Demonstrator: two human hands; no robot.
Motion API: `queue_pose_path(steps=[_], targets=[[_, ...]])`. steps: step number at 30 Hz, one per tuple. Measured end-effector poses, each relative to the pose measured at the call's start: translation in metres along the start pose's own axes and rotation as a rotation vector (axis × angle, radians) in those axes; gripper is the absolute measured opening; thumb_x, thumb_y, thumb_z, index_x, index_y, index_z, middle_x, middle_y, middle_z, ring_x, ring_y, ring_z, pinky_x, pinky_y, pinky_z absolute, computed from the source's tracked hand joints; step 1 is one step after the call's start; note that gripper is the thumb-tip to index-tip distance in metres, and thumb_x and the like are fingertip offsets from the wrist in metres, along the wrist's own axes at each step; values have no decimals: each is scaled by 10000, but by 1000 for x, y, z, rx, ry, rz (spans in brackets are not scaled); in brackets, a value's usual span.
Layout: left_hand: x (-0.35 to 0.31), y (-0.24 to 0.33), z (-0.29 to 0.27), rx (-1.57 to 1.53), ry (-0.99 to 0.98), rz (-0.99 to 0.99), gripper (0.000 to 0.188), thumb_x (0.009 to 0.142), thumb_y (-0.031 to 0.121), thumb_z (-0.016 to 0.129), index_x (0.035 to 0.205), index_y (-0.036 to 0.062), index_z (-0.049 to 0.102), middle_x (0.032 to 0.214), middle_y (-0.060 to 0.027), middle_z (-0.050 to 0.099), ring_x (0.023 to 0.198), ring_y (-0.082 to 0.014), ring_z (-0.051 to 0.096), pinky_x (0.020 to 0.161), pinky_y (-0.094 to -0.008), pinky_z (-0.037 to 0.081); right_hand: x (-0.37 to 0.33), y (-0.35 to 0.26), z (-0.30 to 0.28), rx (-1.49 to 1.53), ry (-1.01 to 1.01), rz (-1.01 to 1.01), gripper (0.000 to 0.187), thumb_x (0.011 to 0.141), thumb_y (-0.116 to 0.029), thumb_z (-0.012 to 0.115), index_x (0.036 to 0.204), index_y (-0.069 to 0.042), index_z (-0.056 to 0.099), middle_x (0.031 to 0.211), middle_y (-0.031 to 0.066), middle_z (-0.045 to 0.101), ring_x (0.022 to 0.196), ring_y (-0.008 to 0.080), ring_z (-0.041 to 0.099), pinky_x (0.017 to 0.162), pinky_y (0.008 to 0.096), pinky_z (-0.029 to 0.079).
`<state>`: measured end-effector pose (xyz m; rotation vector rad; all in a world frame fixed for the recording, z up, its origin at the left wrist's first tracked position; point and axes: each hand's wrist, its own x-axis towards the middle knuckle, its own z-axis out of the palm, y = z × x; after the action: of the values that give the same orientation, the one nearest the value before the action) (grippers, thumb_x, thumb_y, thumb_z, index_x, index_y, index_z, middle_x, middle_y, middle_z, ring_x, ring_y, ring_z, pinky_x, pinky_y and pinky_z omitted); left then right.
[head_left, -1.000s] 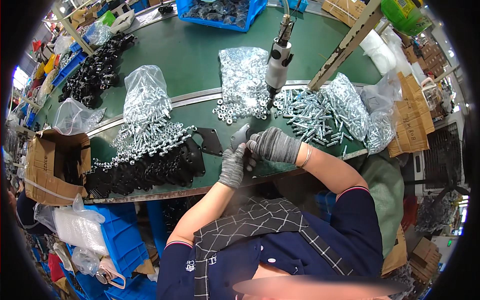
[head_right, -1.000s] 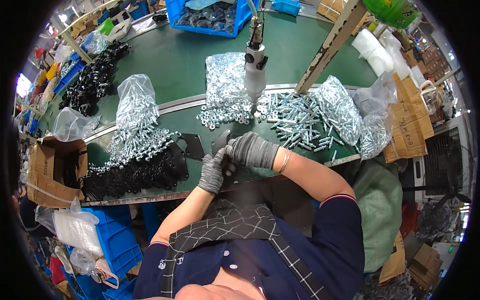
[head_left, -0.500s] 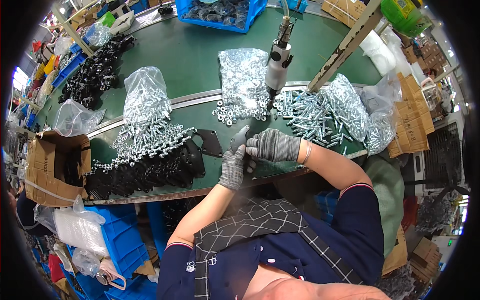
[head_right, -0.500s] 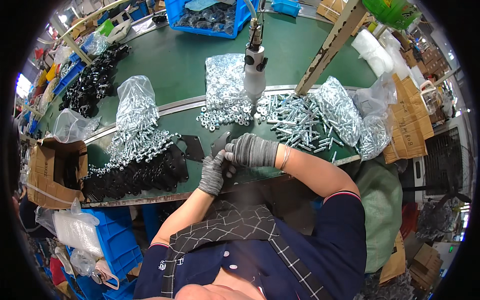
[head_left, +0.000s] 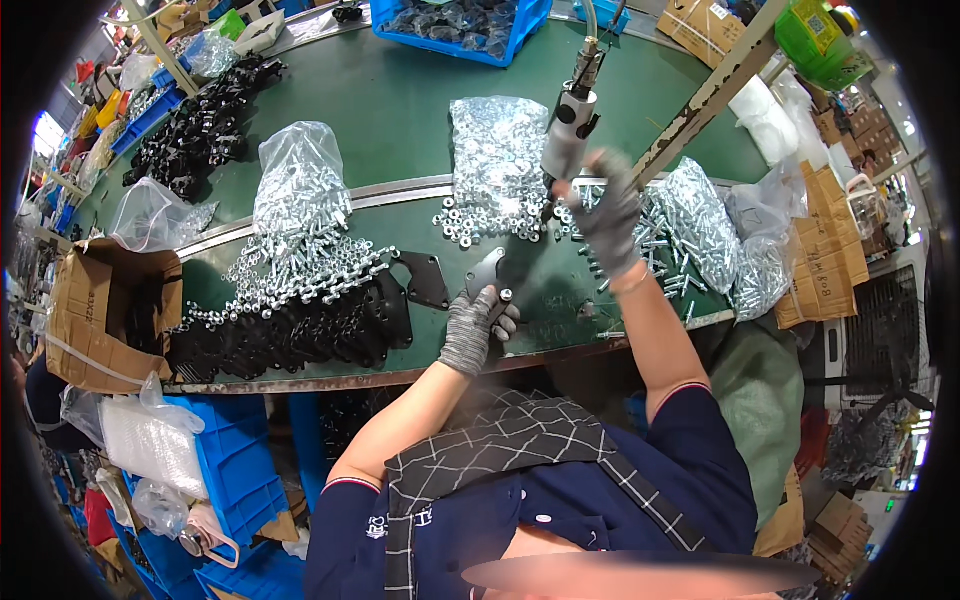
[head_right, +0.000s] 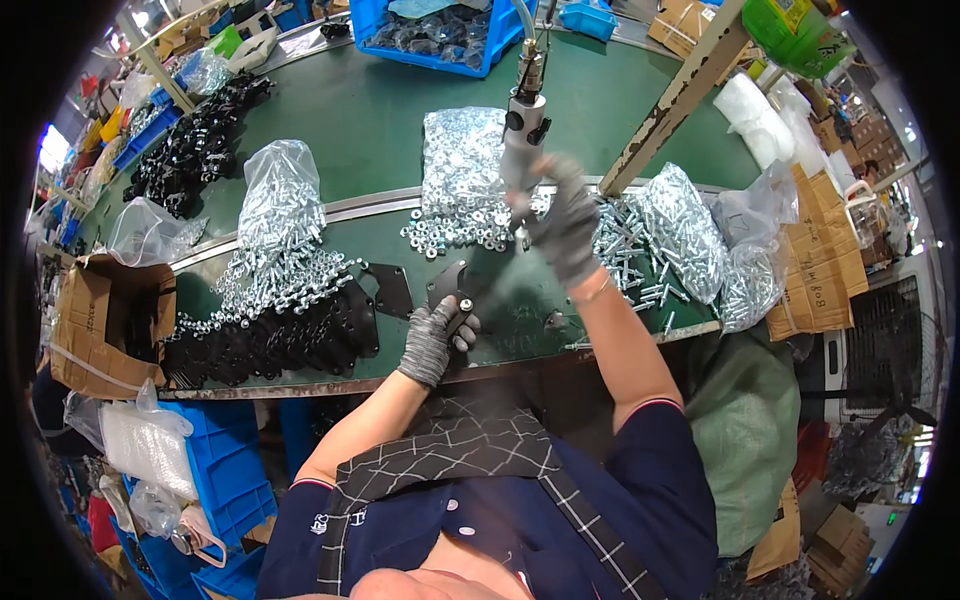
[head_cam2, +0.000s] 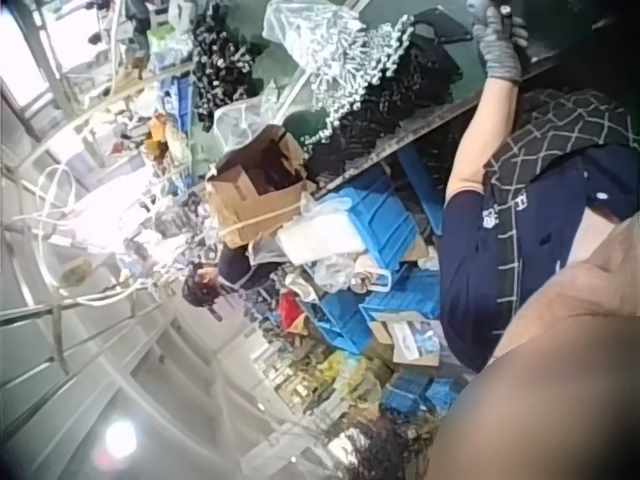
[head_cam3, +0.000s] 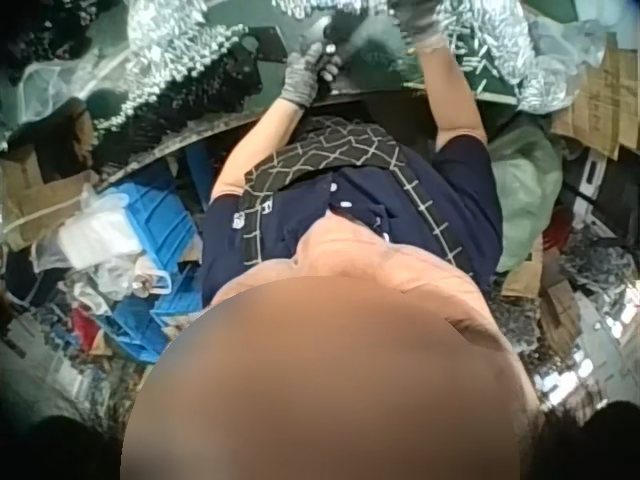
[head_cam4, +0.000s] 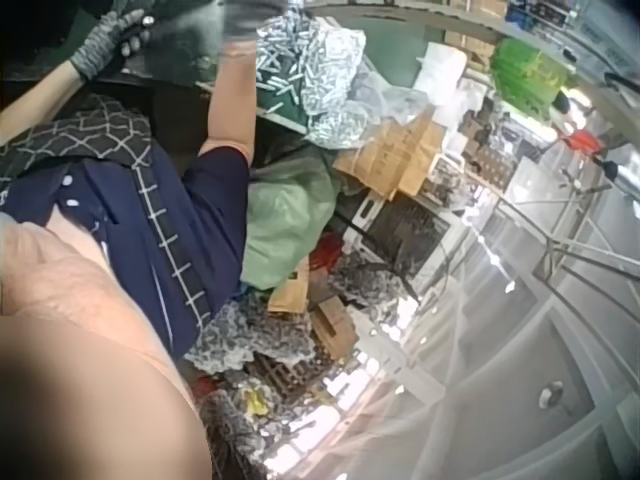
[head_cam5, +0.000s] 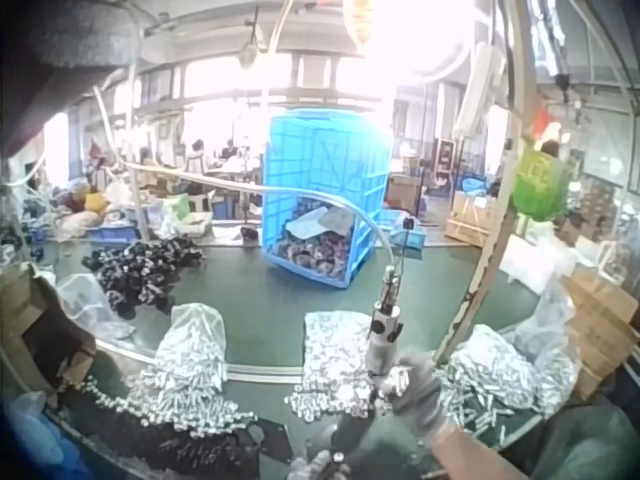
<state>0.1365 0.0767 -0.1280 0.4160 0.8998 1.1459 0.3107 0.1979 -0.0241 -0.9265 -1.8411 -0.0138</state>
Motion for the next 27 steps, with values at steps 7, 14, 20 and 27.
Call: queue_pose_path(steps=[7, 14, 20, 27], targets=[[1, -2, 0, -13, -13, -15, 249, 891, 229, 513, 871, -15, 557, 695, -150, 612, 471, -175, 558, 370, -222, 428, 51, 53, 25, 986, -355, 484, 518, 698, -189, 738, 1122, -45, 477, 993, 103, 580, 877, 199, 583, 787, 325, 478], [-7, 2, 3, 55, 2, 43, 240, 884, 245, 518, 868, 9, 560, 682, -116, 602, 492, -155, 545, 415, -226, 417, 12, -60, 2, 1119, -118, 640, 412, 722, -42, 657, 1094, -34, 479, 971, 91, 575, 863, 178, 582, 749, 316, 492], [-6, 7, 10, 20, 6, -15, 239, 879, 253, 519, 874, 17, 562, 673, -102, 592, 497, -146, 532, 430, -227, 403, -12, -83, 0, 1142, -106, 455, 473, 704, -35, 680, 1121, -51, 458, 979, 92, 562, 866, 183, 573, 760, 318, 483], [-4, -3, 6, 16, 28, 22, 241, 876, 251, 522, 884, 13, 559, 670, -104, 594, 489, -143, 527, 419, -229, 398, -27, -75, 8, 1021, -225, 402, 508, 691, -58, 703, 1125, -61, 437, 985, 92, 558, 873, 177, 565, 777, 318, 472]])
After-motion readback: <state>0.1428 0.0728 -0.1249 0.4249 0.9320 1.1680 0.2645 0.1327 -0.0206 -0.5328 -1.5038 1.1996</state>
